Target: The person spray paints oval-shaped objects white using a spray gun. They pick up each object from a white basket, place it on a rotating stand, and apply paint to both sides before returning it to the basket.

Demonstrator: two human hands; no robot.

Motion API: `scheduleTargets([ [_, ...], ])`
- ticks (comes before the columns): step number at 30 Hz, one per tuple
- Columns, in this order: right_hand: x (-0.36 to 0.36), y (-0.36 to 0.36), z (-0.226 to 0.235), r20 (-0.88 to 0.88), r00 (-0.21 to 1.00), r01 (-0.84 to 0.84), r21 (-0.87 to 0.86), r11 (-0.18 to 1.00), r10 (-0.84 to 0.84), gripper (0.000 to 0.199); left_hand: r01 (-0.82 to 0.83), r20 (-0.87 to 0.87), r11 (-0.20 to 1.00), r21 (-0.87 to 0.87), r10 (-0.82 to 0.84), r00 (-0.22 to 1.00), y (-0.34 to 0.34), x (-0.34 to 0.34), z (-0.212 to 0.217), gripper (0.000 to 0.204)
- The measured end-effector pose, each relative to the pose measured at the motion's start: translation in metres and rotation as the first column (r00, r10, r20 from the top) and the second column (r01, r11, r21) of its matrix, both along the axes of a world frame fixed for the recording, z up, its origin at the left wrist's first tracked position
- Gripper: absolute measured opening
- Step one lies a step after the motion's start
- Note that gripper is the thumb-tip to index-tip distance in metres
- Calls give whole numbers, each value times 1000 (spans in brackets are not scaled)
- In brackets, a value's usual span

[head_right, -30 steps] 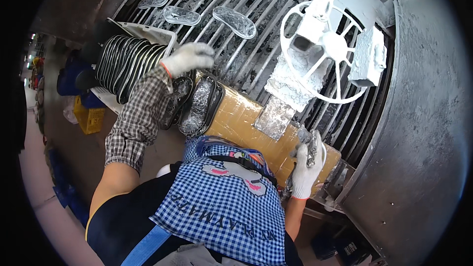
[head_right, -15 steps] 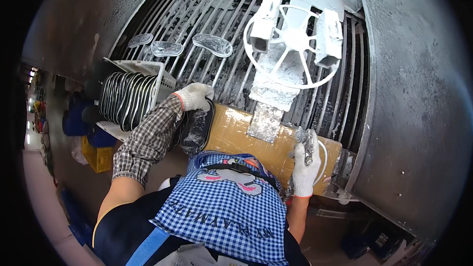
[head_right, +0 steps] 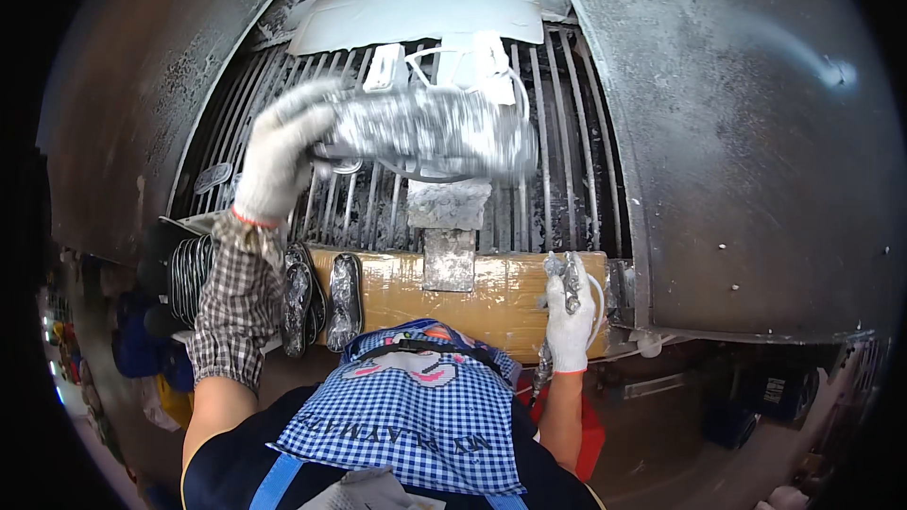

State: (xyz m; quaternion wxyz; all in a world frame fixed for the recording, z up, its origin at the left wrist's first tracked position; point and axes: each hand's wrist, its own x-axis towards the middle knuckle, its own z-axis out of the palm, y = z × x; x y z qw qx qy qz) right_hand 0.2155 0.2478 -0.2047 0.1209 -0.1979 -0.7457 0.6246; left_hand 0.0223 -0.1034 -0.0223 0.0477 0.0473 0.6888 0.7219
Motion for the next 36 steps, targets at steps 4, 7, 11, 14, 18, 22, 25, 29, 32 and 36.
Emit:
scheduleTargets([
  [4, 3, 7, -11, -87, 996, 36, 37, 999, -33, 48, -67, -125, 976, 209, 94, 988, 9, -63, 11, 39],
  [7, 6, 2, 6, -46, 999, 15, -35, 999, -16, 49, -89, -136, 962, 258, 127, 983, 8, -99, -1, 37],
  [11, 7, -1, 12, -41, 999, 16, -52, 999, -18, 50, -116, -83, 973, 198, 135, 987, 16, -111, -10, 36],
  [14, 6, -5, 20, -51, 998, 32, -40, 999, -34, 51, -108, -82, 983, 145, 121, 989, 15, -116, -16, 35],
  [18, 4, -8, 28, -42, 998, 38, 12, 999, -37, 53, -108, -73, 986, 128, 118, 990, 16, -124, -22, 37],
  [22, 5, -9, 33, -13, 1000, 21, -7, 1000, -21, 53, -127, -69, 990, -53, 123, 990, 12, -129, -28, 44],
  [25, 6, -4, 25, -22, 1000, -3, 38, 999, 4, 58, -285, -164, 856, -431, 236, 958, 20, -125, -21, 47],
  [29, 5, -7, 24, -7, 1000, -16, 27, 1000, 16, 58, -502, -527, 514, -695, 110, 843, 8, -131, -42, 49],
  [32, 6, -8, 25, -5, 1000, -1, 58, 998, 2, 58, -628, -749, 481, -611, -95, 656, 32, -111, -22, 38],
  [36, 2, -9, 21, -29, 999, -12, 59, 998, 14, 59, -597, -777, 497, -629, -378, 504, 68, -97, -19, 44],
])
